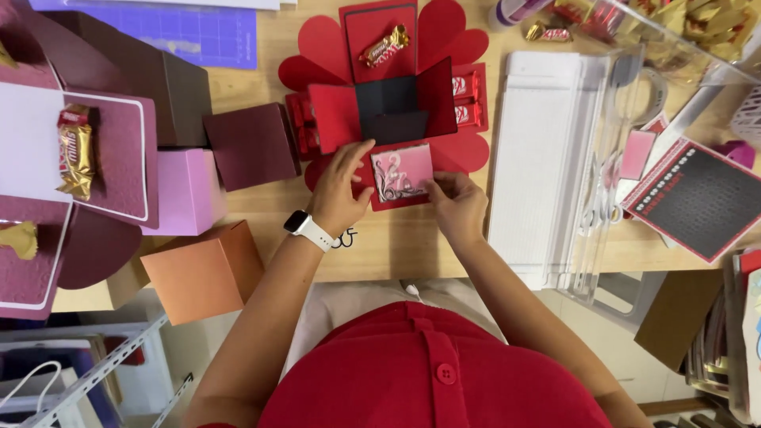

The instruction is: The person uses a paper trimmer to cut a pink patterned card, then trims it with scissors. They apply glue to the card and attach it to the inside flap of a red flower-shaped gift box containing chocolates. The person then searches through a binder of scrapbook papers, selects a striped sheet, and places it on the table.

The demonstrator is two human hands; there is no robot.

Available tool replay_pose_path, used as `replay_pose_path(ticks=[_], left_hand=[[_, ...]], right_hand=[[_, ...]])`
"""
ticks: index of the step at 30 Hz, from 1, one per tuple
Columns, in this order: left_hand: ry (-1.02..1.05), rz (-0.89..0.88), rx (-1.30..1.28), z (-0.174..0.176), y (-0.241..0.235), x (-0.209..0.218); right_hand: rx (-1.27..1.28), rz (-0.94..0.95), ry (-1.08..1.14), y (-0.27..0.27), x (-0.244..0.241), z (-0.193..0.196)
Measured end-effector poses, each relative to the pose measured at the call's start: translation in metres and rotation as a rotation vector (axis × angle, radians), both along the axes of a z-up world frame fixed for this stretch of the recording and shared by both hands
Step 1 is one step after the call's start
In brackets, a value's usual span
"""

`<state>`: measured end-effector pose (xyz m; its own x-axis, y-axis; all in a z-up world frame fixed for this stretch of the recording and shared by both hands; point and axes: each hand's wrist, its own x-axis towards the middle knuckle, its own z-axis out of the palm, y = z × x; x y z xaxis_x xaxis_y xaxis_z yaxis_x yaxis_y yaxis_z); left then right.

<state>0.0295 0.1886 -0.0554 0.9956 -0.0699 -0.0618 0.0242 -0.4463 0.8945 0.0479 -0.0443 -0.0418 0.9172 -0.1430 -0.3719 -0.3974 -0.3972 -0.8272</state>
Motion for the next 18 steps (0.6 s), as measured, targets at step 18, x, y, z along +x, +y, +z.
replay_pose_path(ticks=[18], left_hand=[[-0.154,0.041,0.092,-0.010,0.000,0.000]], right_hand=[[-0.203,0.094,-0.003,0.004,0.002,-0.008]])
